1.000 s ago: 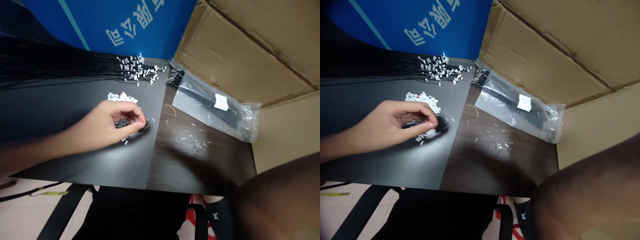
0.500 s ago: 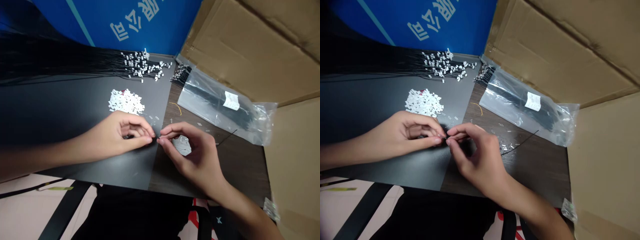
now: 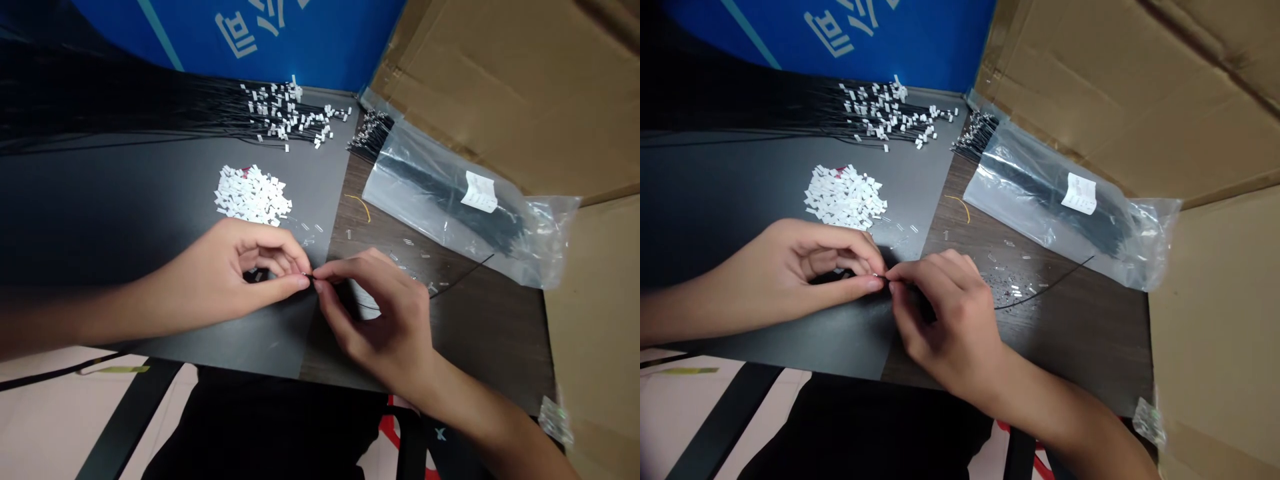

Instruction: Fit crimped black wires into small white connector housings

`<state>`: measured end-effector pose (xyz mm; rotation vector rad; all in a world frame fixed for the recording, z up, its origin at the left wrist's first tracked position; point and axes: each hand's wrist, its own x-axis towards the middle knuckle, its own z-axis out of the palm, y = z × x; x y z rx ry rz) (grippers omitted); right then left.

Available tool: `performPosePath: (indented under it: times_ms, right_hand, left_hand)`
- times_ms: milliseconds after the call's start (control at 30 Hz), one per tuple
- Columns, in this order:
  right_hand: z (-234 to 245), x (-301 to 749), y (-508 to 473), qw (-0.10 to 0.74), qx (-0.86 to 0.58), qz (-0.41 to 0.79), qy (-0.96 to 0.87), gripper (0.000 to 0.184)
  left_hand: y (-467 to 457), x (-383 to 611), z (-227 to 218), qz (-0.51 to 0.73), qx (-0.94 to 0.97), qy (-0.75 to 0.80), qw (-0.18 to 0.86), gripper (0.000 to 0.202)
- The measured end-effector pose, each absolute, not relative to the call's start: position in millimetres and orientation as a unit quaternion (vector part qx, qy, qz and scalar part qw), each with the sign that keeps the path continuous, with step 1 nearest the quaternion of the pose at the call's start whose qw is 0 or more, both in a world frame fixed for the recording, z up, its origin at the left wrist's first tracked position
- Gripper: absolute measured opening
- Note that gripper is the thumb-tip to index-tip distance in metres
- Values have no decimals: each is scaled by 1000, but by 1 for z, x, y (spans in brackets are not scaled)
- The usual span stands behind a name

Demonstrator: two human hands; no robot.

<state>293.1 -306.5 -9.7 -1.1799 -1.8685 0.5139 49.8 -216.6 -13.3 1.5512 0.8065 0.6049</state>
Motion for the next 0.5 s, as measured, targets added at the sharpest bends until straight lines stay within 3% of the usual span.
performPosePath:
  times_ms: [300,500]
  right_hand:
    - [-14,295,-306,409,-458,149,-775,19]
    - [4,298,-301,404,-503,373,-667,11]
  left_hand:
    - [-219,48,-16,294,709,327,552,5]
    - [-213,43,-17,340,800,236,433,19]
